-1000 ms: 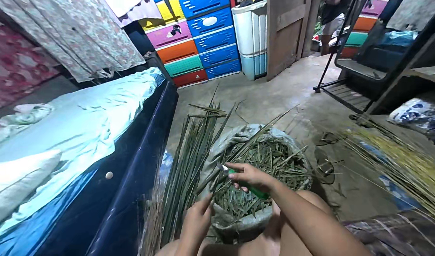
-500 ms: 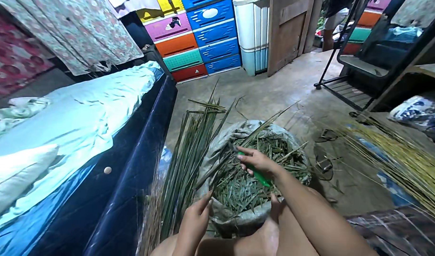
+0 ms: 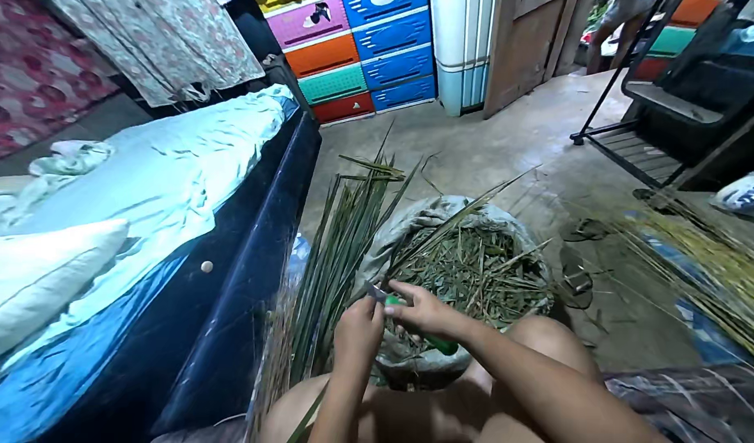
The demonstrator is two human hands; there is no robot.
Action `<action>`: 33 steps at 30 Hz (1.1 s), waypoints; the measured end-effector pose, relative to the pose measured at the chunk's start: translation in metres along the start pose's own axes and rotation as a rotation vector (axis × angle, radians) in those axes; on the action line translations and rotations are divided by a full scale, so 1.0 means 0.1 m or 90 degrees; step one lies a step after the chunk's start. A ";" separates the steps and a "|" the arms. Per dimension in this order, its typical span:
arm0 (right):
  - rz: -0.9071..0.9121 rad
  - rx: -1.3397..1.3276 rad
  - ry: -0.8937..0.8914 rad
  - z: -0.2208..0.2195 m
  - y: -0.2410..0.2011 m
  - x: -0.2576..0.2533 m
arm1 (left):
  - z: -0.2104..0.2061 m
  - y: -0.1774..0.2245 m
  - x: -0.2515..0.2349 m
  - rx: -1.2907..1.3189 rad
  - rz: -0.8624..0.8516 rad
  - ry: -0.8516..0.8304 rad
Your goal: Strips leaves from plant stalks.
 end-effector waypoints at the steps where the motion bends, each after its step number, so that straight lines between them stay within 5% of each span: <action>1: 0.005 0.022 0.022 0.01 -0.02 0.00 | -0.01 0.00 -0.01 0.000 -0.011 0.005; 11: 0.021 0.021 0.224 0.56 -0.14 -0.12 | -0.07 -0.01 0.00 -0.012 -0.030 0.006; 19: -0.041 0.004 -0.057 0.16 0.00 -0.01 | -0.15 0.01 -0.08 0.010 -0.066 0.104; 26: -0.006 0.011 0.092 0.12 -0.02 -0.11 | -0.15 0.02 -0.06 0.006 -0.053 0.119; 33: 0.027 0.066 0.124 0.27 -0.06 -0.14 | -0.14 0.07 -0.06 0.014 -0.063 0.099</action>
Point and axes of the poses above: each hand's wrist, its own x-axis away from the middle knuckle, its own z-axis out of the back of the hand, y = z × x, the point moved 2 cm from there along -x, towards the middle knuckle, and after that the axes turned 7 degrees about y, right-handed, at the moved point
